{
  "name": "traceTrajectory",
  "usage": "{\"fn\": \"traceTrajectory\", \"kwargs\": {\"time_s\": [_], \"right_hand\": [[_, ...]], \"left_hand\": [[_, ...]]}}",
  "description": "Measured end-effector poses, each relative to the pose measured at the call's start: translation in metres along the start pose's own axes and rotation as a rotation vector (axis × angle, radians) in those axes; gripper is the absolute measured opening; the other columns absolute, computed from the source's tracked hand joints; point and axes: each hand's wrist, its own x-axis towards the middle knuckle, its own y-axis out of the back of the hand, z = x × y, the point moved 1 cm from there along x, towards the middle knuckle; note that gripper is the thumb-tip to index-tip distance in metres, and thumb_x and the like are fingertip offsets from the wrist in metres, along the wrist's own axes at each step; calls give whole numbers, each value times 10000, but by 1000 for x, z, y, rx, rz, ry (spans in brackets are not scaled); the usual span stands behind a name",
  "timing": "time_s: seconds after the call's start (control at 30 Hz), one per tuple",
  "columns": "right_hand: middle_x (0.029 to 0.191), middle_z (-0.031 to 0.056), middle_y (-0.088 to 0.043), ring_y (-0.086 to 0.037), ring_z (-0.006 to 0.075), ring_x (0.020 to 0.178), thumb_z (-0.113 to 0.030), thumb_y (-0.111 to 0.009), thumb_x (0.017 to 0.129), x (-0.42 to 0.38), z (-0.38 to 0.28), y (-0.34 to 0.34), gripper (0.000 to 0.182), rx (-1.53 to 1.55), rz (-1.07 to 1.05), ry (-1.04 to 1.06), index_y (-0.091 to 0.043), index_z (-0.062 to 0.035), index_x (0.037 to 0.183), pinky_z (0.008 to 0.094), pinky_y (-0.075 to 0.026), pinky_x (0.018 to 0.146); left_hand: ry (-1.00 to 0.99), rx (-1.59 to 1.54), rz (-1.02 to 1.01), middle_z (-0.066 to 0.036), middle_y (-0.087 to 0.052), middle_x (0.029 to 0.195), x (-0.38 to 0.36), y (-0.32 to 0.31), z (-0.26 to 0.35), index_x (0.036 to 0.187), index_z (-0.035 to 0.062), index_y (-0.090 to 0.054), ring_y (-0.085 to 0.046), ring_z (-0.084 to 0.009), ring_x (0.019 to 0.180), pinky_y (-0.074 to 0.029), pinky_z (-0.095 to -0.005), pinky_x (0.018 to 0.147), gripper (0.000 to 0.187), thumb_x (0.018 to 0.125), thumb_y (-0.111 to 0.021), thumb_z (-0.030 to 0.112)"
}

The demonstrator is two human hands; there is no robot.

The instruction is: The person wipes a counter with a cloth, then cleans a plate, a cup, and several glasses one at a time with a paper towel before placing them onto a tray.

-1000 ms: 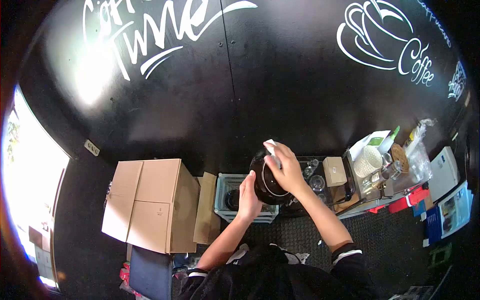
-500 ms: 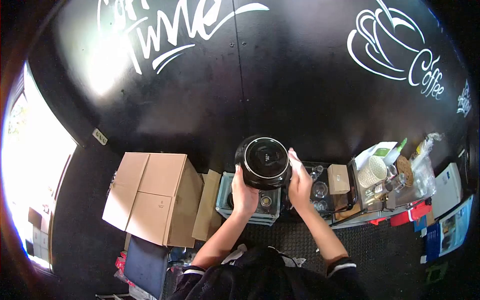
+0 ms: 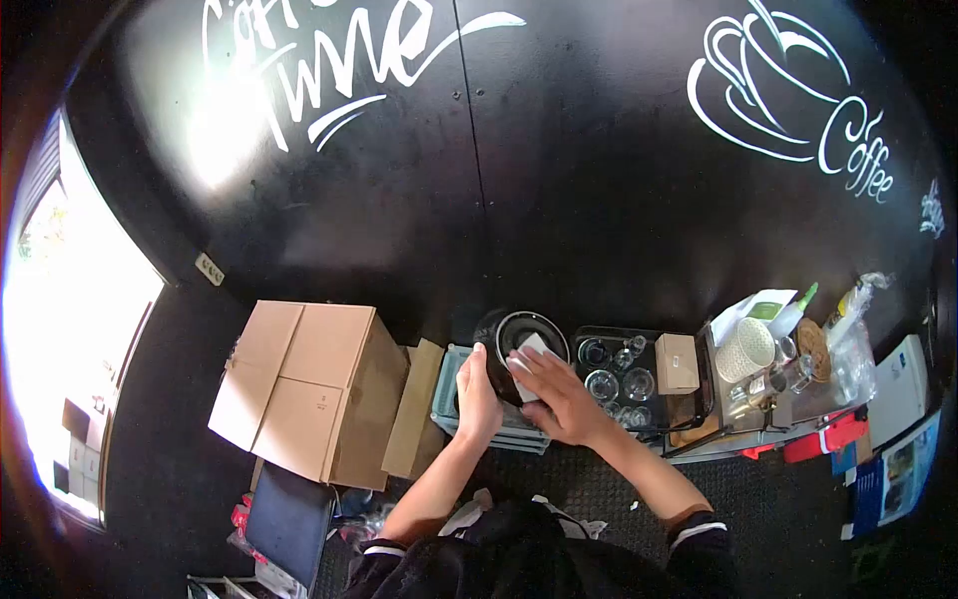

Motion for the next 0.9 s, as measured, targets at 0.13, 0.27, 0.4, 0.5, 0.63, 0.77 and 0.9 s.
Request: {"fn": "traceTrajectory", "kwargs": {"time_s": [0.13,0.27,0.4,0.5,0.63,0.77,0.9], "right_hand": [[1272,125,-431,-419,276,1175,-17,-635,561,-12,23,4,700,-59,-33,165,-438,-61,1231,395,-368,970],[1117,154,-549,-532,295,1047,22,-580,641,-11,23,7,555,193,173,87,-469,-15,1184,369,-433,899],[845,38,-621,-541,69,704,-76,-590,798,-5,8,-5,189,536,448,-408,-599,9,966,217,-440,637],[865,49,-621,-567,95,769,-71,-612,783,-6,14,-31,179,926,534,-623,-602,5,945,227,-445,703],[1022,90,-585,-568,186,922,-155,-549,846,9,23,-47,288,1893,626,-865,-520,26,1069,297,-451,816],[1042,121,-570,-548,192,974,-63,-528,836,20,54,-84,288,1381,893,-711,-494,41,1103,292,-435,854],[1178,196,-487,-501,225,1070,41,-461,793,47,24,-108,391,474,261,-756,-421,62,1182,366,-380,925]], "left_hand": [[125,-6,41,-27,-560,792,-6,3,-7,877,38,-540,-526,-98,722,-421,-244,640,301,909,-404,304],[36,68,37,-5,-516,813,-1,20,-21,973,54,-503,-497,-88,738,-413,-256,677,268,900,-424,299],[-330,392,75,-36,-496,984,-1,30,-27,1148,41,-407,-489,-105,892,-402,-239,783,381,845,-562,211],[-226,424,-18,-59,-533,1049,-1,53,-27,1106,37,-467,-510,-121,957,-420,-248,809,323,856,-551,224],[84,-1,29,-68,-569,1052,-10,74,-15,1132,45,-482,-522,-149,981,-431,-309,843,310,891,-493,239],[185,-165,182,-62,-539,1118,-9,102,3,1166,59,-451,-516,-184,1020,-427,-345,866,338,898,-469,265],[158,-199,195,-73,-521,1151,-5,143,16,1180,54,-435,-509,-199,1041,-424,-352,874,353,912,-428,283]]}}
